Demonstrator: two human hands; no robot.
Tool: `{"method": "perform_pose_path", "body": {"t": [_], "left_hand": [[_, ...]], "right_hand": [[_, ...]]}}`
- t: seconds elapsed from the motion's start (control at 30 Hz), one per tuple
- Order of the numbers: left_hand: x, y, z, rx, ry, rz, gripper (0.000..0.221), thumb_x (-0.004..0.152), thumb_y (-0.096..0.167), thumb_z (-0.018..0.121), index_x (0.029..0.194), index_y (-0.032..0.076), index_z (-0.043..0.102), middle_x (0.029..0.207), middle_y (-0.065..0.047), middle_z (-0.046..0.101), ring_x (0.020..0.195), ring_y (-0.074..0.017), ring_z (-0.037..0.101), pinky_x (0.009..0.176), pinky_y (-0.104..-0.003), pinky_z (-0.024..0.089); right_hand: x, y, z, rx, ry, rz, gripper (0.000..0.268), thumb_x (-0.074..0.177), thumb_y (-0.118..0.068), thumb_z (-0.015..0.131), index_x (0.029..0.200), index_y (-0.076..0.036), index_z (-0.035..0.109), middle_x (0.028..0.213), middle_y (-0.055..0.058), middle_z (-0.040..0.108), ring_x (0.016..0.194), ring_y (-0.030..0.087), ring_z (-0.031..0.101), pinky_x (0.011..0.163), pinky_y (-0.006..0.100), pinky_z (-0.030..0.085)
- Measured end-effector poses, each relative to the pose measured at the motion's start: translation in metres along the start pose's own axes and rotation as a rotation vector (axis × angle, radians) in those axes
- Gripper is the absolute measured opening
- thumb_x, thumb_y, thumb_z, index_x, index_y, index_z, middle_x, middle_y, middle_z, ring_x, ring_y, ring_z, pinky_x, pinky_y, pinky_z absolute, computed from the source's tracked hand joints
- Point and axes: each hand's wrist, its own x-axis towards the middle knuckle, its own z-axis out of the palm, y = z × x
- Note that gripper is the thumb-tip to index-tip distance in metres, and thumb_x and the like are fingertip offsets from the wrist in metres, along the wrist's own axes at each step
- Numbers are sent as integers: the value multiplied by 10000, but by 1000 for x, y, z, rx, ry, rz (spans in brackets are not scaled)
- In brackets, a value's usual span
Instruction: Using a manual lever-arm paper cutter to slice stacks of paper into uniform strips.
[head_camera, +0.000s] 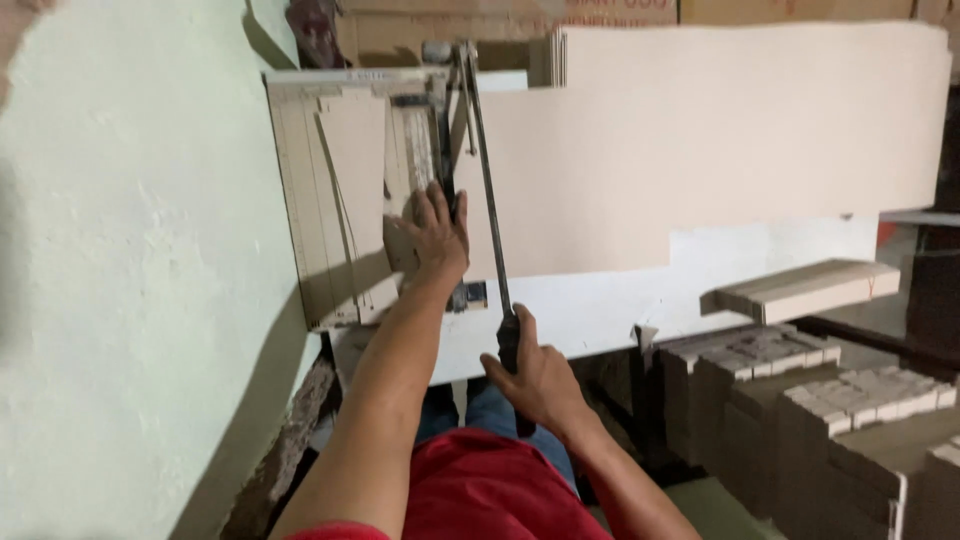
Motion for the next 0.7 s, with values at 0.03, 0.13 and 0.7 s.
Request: {"method": "perform_pose_path", "body": {"t": [0.03, 0.13, 0.7], "left_hand": [[-1, 1, 4, -28, -11, 3, 1321, 713, 325, 903, 1640, 285, -37, 1677, -253, -84, 1537, -489, -52, 1005, -908, 137], [-1, 1, -13, -29, -3, 15, 1255, 757, 295, 871, 1644, 250, -16, 1674, -262, -67, 1537, -494, -50, 1022, -901, 141], [-31, -6, -18, -214, 252, 249, 703, 1025, 364, 555, 1646, 231, 255, 1680, -240, 105, 1556, -429, 56, 1233, -654, 46]], "right_hand": [[3, 6, 8, -29, -2, 10, 833, 931, -500, 568, 1582, -158, 177, 993, 326, 737, 929, 523, 728, 778, 591, 574], [17, 14, 24, -29, 51, -9, 752, 948, -378, 556, 1560, -140, 189, 1006, 320, 739, 915, 510, 733, 775, 583, 591], [-8, 41, -27, 466, -33, -65, 953, 892, -642, 455, 1645, -167, 117, 1035, 236, 791, 948, 482, 758, 805, 549, 571]]}}
